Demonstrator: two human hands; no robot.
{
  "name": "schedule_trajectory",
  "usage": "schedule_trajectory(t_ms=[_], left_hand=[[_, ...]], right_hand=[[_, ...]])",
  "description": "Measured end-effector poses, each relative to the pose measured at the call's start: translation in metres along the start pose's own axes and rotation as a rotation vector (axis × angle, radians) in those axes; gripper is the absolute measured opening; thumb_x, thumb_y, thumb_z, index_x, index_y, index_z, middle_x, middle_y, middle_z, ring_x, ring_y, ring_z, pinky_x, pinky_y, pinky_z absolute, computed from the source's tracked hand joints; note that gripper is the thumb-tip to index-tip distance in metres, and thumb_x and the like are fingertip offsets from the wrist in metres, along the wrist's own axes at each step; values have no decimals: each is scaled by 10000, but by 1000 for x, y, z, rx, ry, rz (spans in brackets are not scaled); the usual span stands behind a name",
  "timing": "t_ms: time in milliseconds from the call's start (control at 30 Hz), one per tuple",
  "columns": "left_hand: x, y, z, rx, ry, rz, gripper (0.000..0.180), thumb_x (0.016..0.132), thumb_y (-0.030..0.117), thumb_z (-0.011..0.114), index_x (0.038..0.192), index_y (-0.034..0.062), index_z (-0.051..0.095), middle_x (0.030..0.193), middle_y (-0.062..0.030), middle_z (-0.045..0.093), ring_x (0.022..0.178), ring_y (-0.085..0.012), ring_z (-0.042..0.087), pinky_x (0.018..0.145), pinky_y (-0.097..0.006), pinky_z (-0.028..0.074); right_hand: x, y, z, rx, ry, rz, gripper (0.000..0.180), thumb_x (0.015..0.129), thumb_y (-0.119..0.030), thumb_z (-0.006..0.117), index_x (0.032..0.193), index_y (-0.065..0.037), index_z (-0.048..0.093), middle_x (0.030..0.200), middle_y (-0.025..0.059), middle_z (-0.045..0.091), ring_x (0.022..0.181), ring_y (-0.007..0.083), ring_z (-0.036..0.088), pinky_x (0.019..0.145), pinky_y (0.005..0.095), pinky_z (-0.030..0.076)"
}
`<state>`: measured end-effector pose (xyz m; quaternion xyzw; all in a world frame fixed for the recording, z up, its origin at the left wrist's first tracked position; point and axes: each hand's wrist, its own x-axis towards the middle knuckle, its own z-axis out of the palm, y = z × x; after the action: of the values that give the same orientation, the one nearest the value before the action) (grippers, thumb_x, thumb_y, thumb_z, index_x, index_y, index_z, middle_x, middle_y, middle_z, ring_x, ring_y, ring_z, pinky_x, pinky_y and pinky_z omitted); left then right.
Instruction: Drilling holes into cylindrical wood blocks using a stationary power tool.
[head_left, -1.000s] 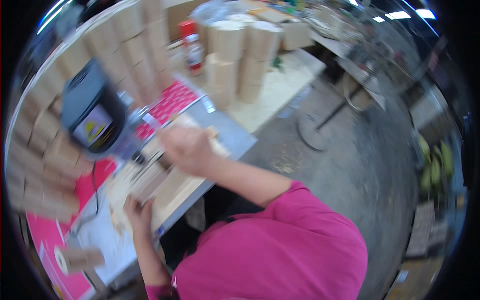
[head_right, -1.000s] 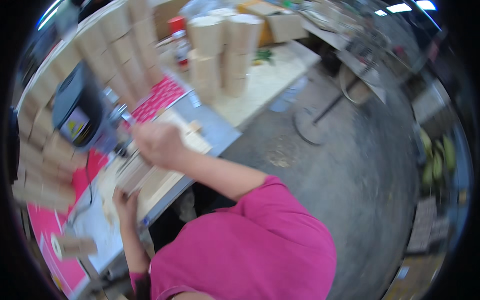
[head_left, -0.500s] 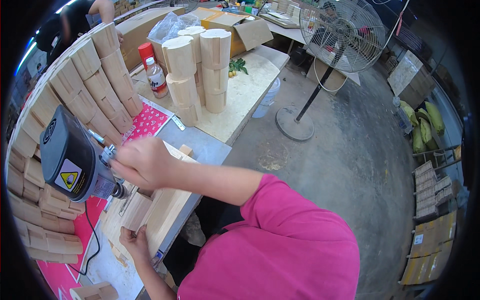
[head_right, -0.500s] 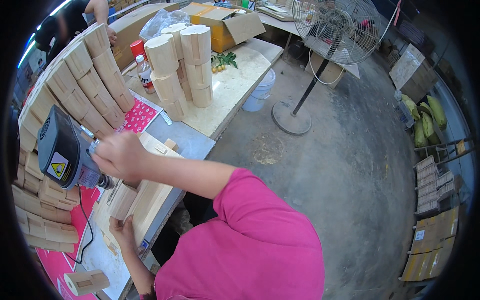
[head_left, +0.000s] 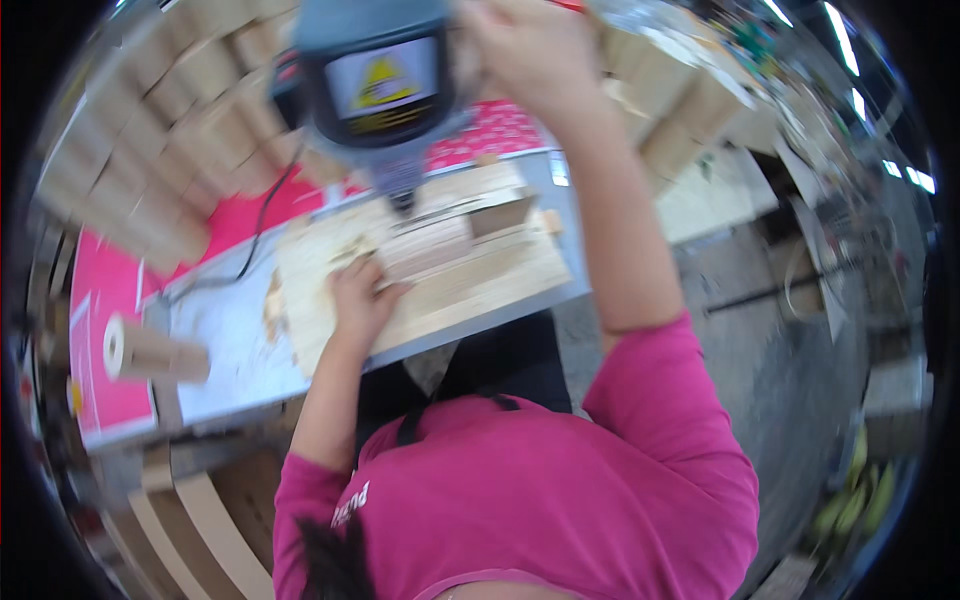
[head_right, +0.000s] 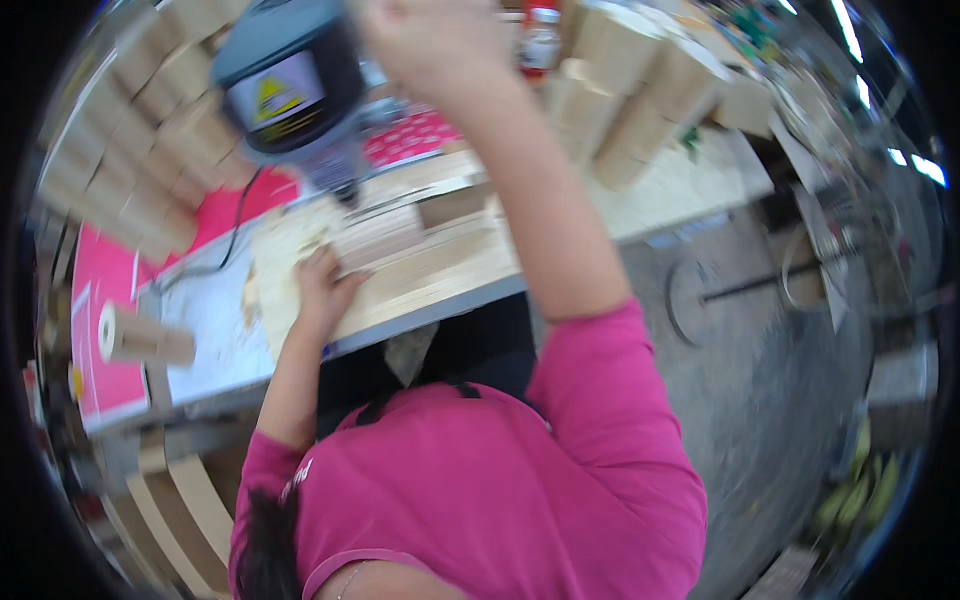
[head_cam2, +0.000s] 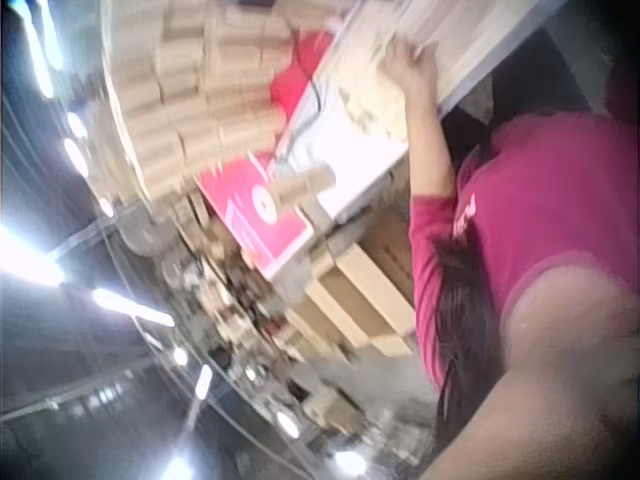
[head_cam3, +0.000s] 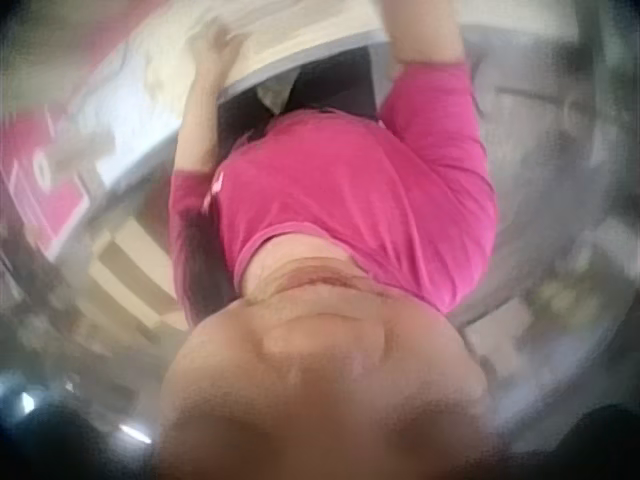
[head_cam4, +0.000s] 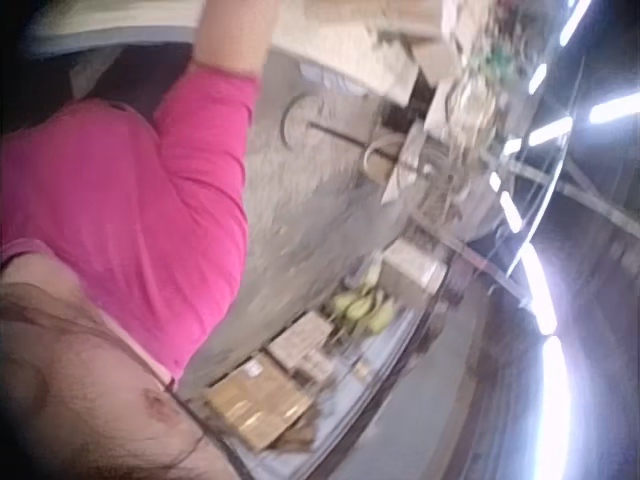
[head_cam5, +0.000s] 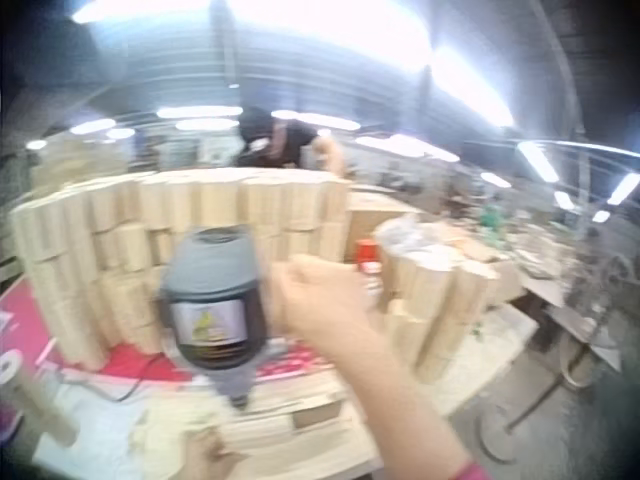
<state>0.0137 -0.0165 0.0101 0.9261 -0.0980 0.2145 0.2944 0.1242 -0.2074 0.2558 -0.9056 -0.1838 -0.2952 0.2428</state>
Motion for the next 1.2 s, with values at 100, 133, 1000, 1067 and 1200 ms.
schedule_trajectory(t_ms=[100, 133, 1000, 1067, 1200], left_hand=[[-6, 1, -2, -7, -27, -56, 399, 597, 306, 748, 925, 113, 627, 742, -22, 540, 722, -212, 515, 727, -354, 285], [-8, 1, -4, 11, -15, -92, 399, 597, 306, 748, 925, 113, 627, 742, -22, 540, 722, -212, 515, 727, -354, 285], [-15, -4, -2, -308, -35, -104, 259, 617, 38, 709, 846, 46, 590, 789, -58, 550, 708, -236, 506, 723, -345, 357], [-5, 5, 12, -392, -27, -80, 238, 611, -7, 695, 814, 33, 577, 731, -65, 536, 668, -224, 490, 653, -327, 375], [-4, -3, 10, -357, -46, -95, 218, 614, -13, 695, 778, 25, 556, 675, -55, 500, 626, -178, 460, 591, -294, 373]], right_hand=[[-46, 7, -14, 139, 133, -232, 208, 863, -176, 518, 790, -2, 604, 612, 57, 574, 516, 105, 485, 524, 252, 397], [-60, 4, -13, 237, 139, -222, 171, 833, -142, 536, 735, -11, 585, 563, 97, 527, 483, 174, 496, 492, 290, 393], [-39, -9, 24, 454, 486, -138, 247, 771, -236, 570, 616, -56, 505, 539, 151, 526, 545, 351, 555, 494, 429, 430], [-7, 8, 20, 353, 379, -28, 262, 783, -267, 538, 649, -43, 555, 602, 172, 573, 591, 367, 573, 554, 455, 453], [18, 17, 42, 389, 315, -35, 294, 800, -307, 521, 726, -31, 588, 654, 190, 595, 669, 378, 587, 634, 457, 460]])
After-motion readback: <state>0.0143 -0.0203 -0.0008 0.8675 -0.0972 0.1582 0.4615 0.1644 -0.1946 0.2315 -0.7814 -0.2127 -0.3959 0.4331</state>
